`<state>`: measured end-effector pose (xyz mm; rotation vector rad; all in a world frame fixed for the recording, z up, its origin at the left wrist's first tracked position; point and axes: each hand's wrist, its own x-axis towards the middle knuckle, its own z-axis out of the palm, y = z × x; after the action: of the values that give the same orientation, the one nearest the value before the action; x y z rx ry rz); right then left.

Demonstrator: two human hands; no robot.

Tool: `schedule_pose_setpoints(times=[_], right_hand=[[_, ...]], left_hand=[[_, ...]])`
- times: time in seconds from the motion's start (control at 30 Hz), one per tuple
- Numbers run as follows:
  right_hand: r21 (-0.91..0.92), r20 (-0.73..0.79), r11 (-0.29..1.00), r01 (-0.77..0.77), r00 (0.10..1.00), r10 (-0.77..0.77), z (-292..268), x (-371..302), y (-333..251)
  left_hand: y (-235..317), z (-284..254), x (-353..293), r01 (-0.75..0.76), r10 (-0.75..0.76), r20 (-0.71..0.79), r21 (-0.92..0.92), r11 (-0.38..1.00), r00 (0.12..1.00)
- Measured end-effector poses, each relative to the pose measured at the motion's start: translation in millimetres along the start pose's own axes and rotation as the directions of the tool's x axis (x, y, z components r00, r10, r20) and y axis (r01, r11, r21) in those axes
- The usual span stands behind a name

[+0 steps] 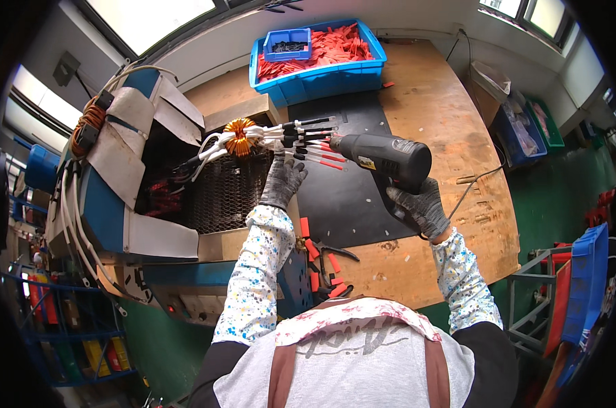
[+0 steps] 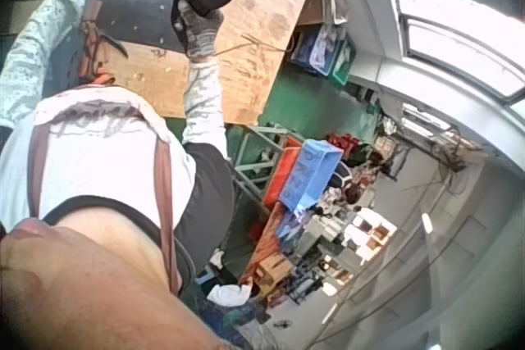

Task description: The person picks up a copper coil from a rack, places it on a machine, and slides red sleeves onto the wires. They then use a heat gun to shrink the sleeves before returning the coil to the rack.

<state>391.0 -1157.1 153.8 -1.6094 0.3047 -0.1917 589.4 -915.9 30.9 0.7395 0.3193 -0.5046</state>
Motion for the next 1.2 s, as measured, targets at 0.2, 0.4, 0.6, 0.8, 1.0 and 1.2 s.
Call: schedule_pose_setpoints(times=[0.2,0.4,0.6,0.8,1.0,1.2], right_hand=[[-0.015,0.008,0.999,-0.035,0.999,0.035,-10.2,-2.5,1.9],[-0.013,-0.016,1.0,0.022,1.0,-0.022,-13.7,-4.1,0.6],[-0.007,-0.054,1.0,-0.015,0.998,0.015,-13.6,-4.3,0.5],[0.031,-0.05,0.999,-0.033,0.998,0.035,-15.4,-2.6,-4.7],[0.057,-0.071,0.998,0.012,0.997,-0.008,-9.9,-1.3,-9.3],[0.03,-0.083,0.997,0.077,0.994,-0.074,-9.0,-0.1,-6.7]], left_hand=[[22.7,18.2,41.4,-0.019,0.021,0.123,-0.019,1.0,0.992],[17.6,10.9,45.9,-0.108,0.1,0.082,0.096,0.99,0.992],[18.2,29.8,36.0,-0.149,0.142,0.095,0.067,0.987,0.985],[19.7,39.6,30.4,-0.139,0.139,0.007,0.017,0.99,0.99],[19.3,41.3,28.6,-0.156,0.15,0.128,0.041,0.987,0.98],[18.1,38.0,33.7,-0.13,0.13,0.192,-0.013,0.991,0.973]])
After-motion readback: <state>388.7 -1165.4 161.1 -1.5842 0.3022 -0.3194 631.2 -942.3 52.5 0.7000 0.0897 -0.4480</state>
